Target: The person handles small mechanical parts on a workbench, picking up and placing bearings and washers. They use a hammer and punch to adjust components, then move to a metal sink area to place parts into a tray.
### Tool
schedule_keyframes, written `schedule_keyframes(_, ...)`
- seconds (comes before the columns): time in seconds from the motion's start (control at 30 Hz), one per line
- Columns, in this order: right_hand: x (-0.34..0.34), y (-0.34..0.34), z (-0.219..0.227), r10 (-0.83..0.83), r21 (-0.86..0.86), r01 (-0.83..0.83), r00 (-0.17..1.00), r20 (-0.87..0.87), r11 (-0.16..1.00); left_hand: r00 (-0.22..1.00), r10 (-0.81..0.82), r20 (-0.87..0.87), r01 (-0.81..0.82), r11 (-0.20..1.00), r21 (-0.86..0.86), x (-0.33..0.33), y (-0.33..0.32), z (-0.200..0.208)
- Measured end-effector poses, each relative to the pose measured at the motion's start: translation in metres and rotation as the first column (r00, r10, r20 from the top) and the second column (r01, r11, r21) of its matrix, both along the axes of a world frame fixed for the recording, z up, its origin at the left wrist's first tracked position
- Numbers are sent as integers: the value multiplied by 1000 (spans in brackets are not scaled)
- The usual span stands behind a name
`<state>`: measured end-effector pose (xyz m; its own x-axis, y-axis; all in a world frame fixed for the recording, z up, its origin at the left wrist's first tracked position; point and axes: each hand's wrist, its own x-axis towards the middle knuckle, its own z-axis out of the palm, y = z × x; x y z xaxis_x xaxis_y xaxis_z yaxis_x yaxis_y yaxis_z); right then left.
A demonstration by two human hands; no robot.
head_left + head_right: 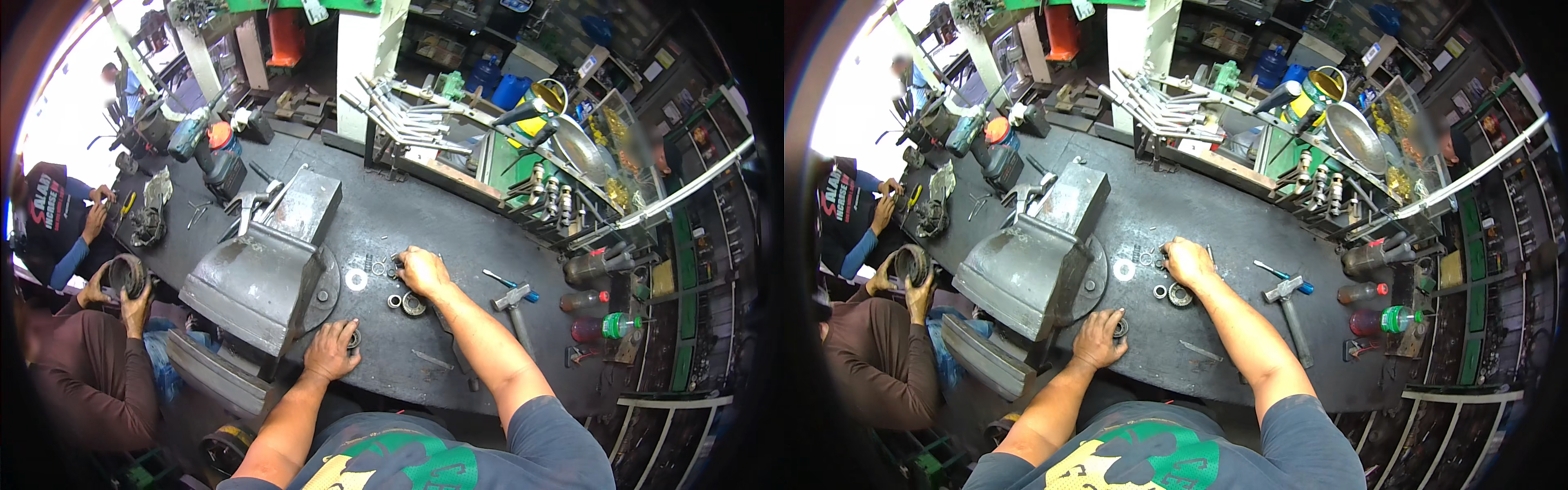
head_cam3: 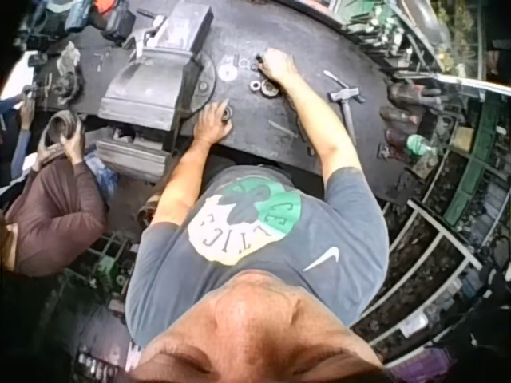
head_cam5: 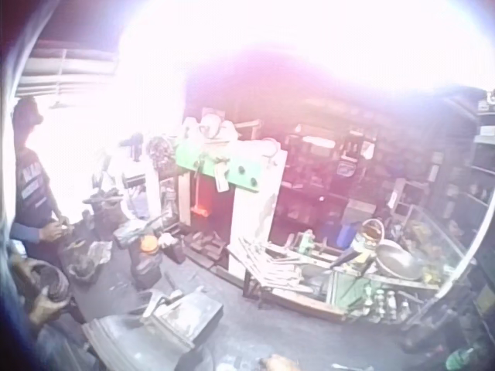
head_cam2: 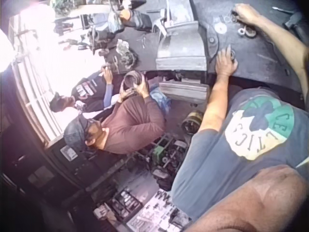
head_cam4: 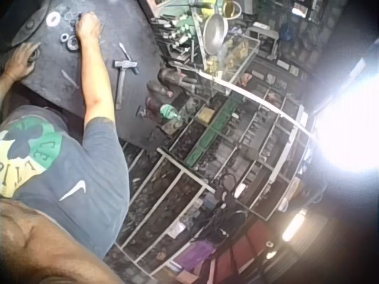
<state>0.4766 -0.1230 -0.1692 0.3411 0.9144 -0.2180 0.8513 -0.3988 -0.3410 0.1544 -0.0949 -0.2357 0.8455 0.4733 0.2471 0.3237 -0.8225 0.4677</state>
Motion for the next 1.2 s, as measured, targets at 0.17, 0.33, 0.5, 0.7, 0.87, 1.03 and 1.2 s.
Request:
schedule_keyframes(0.17, 8, 8, -23, 15, -162, 3, 994, 105, 987, 999, 29, -30, -30, 999, -22, 2, 1, -2)
schedule_keyframes(0.33, 5, 13, -6, -19, -5, 20, 993, 120, 1000, 996, 46, -78, -54, 994, -96, 4, -1, 4)
schedule_keyframes(0.5, -86, 5, 106, 172, 115, -147, 952, -254, 982, 988, 70, -139, -85, 991, -102, -7, -4, -1)
schedule_keyframes(0.7, -236, -27, 61, 609, 490, -444, 753, -250, 750, 990, 82, -119, -90, 994, -64, -6, -10, -11)
schedule_keyframes(0.87, -283, 23, 64, 680, 467, -549, 714, -169, 693, 996, 77, -43, -78, 996, -38, -4, -7, -10)
schedule_keyframes(1.03, -292, 38, 51, 696, 385, -651, 718, 29, 655, 998, 61, -25, -62, 997, -49, -2, -6, -7)
schedule_keyframes(1.2, -291, 45, 71, 407, 306, -271, 680, -610, 912, 999, 19, -42, -22, 997, -74, -6, -5, -4)
